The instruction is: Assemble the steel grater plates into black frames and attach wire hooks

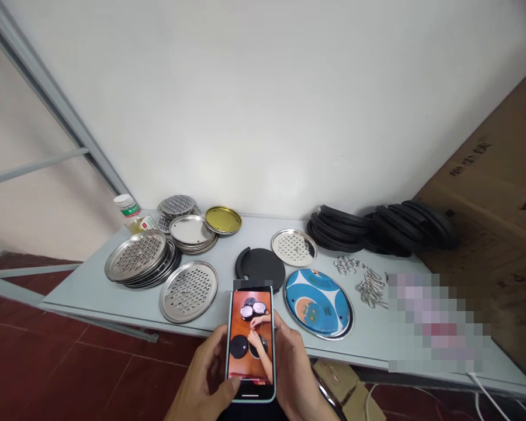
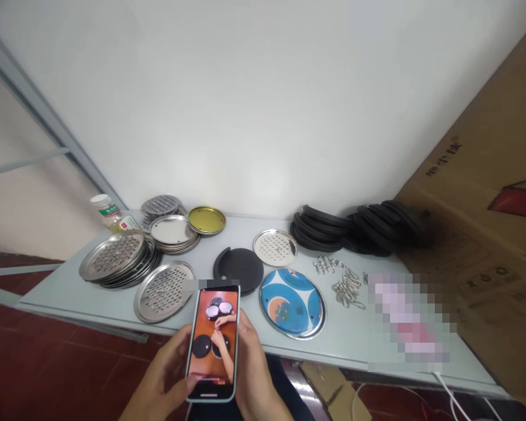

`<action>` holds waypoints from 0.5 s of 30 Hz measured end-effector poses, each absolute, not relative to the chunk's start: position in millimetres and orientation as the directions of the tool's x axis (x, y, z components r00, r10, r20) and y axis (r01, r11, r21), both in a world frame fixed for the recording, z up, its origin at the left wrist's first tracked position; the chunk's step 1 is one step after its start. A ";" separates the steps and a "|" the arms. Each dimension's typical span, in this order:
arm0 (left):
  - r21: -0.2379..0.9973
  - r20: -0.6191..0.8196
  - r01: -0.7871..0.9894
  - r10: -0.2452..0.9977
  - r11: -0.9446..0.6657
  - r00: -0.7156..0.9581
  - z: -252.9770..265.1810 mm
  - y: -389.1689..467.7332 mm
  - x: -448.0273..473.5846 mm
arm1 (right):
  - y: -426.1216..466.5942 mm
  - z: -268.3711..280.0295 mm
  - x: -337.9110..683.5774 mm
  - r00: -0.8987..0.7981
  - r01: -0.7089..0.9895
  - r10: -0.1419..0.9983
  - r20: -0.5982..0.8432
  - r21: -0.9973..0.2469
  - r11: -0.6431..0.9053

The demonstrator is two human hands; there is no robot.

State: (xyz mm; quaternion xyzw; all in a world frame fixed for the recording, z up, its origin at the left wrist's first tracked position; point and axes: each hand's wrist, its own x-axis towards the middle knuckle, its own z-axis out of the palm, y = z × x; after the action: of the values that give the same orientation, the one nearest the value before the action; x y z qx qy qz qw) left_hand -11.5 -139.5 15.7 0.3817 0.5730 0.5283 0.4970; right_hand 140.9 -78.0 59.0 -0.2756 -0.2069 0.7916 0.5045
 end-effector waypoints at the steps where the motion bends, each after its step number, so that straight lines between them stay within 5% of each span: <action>1: 0.986 -0.144 -0.111 0.973 0.125 -0.182 15.4 -139.7 -8.1 | -77.4 58.2 141.6 -0.334 -0.682 0.912 -0.238 -0.607 -0.408; 15: 0.996 -0.079 0.032 0.987 0.085 -0.137 3.3 -141.6 -18.9 | -78.5 59.1 144.4 -0.332 -0.702 0.920 -0.209 -0.597 -0.389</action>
State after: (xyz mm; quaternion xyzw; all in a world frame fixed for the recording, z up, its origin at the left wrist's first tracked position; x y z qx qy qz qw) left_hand -18.9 -141.6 3.3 0.4532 0.5623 0.5023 0.4755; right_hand 144.4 -78.5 59.1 -0.2656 -0.2054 0.7899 0.5132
